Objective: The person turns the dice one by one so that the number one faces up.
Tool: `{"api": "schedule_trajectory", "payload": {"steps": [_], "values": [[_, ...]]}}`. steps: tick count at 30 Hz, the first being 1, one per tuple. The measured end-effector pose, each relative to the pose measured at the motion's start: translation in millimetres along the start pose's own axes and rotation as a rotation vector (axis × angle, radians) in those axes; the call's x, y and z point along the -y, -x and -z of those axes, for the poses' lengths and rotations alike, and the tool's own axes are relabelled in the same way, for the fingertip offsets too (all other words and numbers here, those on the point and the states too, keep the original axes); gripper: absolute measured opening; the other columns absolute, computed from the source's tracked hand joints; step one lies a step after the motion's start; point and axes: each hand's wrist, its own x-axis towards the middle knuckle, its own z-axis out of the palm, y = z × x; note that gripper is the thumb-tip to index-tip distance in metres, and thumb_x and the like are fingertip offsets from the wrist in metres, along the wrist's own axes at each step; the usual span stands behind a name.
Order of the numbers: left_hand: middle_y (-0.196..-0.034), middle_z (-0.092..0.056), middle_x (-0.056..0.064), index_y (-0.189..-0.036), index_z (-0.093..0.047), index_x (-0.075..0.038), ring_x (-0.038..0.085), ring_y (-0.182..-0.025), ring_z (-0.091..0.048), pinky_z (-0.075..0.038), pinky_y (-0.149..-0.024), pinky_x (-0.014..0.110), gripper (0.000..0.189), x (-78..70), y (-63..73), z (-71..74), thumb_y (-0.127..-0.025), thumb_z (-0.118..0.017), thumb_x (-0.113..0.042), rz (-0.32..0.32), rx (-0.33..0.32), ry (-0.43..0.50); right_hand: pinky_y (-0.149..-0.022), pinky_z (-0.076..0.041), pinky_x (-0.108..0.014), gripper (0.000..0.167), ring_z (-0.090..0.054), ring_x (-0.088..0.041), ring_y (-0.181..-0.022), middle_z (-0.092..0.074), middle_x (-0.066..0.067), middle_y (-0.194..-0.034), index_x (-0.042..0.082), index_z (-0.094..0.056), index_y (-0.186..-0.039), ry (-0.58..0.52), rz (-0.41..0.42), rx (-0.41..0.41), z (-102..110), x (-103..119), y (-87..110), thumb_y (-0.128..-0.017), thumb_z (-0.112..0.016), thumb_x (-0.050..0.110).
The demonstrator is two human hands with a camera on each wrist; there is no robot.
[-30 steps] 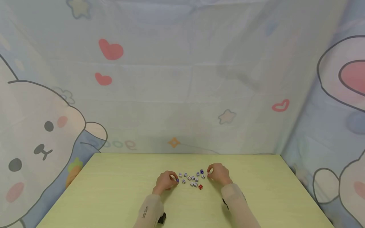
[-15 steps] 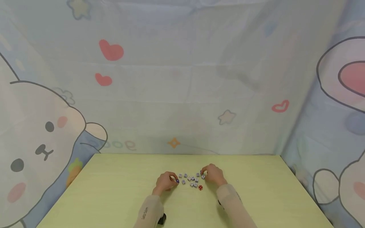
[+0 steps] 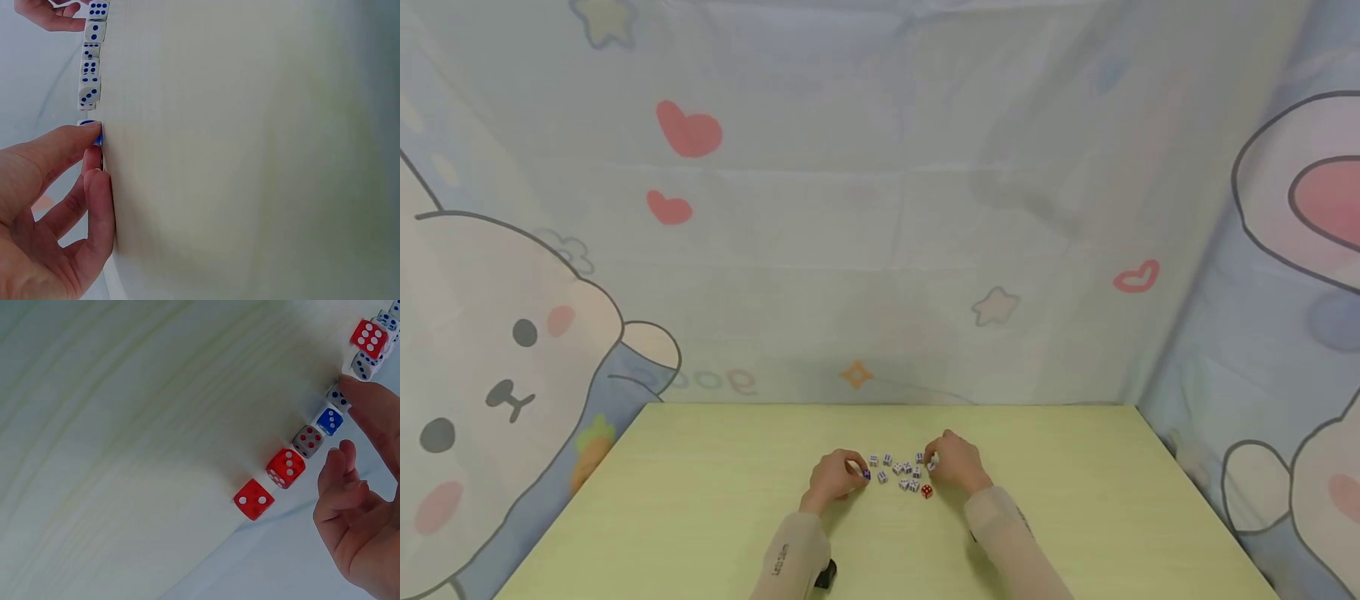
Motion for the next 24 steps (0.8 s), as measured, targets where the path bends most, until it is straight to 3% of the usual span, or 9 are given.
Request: {"api": "schedule_trajectory", "payload": {"steps": [13,19,24], "values": [[-0.072,-0.067,0.005,-0.078,-0.067,-0.011,0.010,-0.045,-0.050,-0.039,-0.042,0.023,0.006,2.1,-2.4,-1.0,-0.072,-0.069,-0.010,0.013,0.005,0.000,-0.058,-0.044,-0.036,0.019,-0.050,-0.015,-0.071,-0.054,-0.004,-0.084,0.013,-0.067,-0.081,0.007,-0.028,-0.007,3.5,8.4,1.6,-0.068,-0.075,0.025],[-0.072,-0.067,0.005,-0.078,-0.067,-0.011,0.010,-0.045,-0.050,-0.038,-0.041,0.023,0.007,2.6,-1.0,-2.0,-0.072,-0.069,-0.010,0.017,0.003,0.002,-0.057,-0.043,-0.037,0.015,-0.049,-0.017,-0.069,-0.052,-0.004,-0.081,0.014,-0.064,-0.071,0.061,-0.054,0.001,0.7,8.7,-0.5,-0.068,-0.074,0.025],[-0.071,-0.066,0.005,-0.078,-0.067,-0.011,0.011,-0.046,-0.050,-0.038,-0.042,0.024,0.007,3.2,-1.9,-1.7,-0.072,-0.070,-0.010,0.016,0.000,0.000,-0.055,-0.040,-0.035,0.011,-0.047,-0.016,-0.068,-0.051,-0.004,-0.080,0.014,-0.064,-0.071,0.043,-0.044,-0.003,-0.6,7.3,-1.4,-0.067,-0.072,0.020]]}}
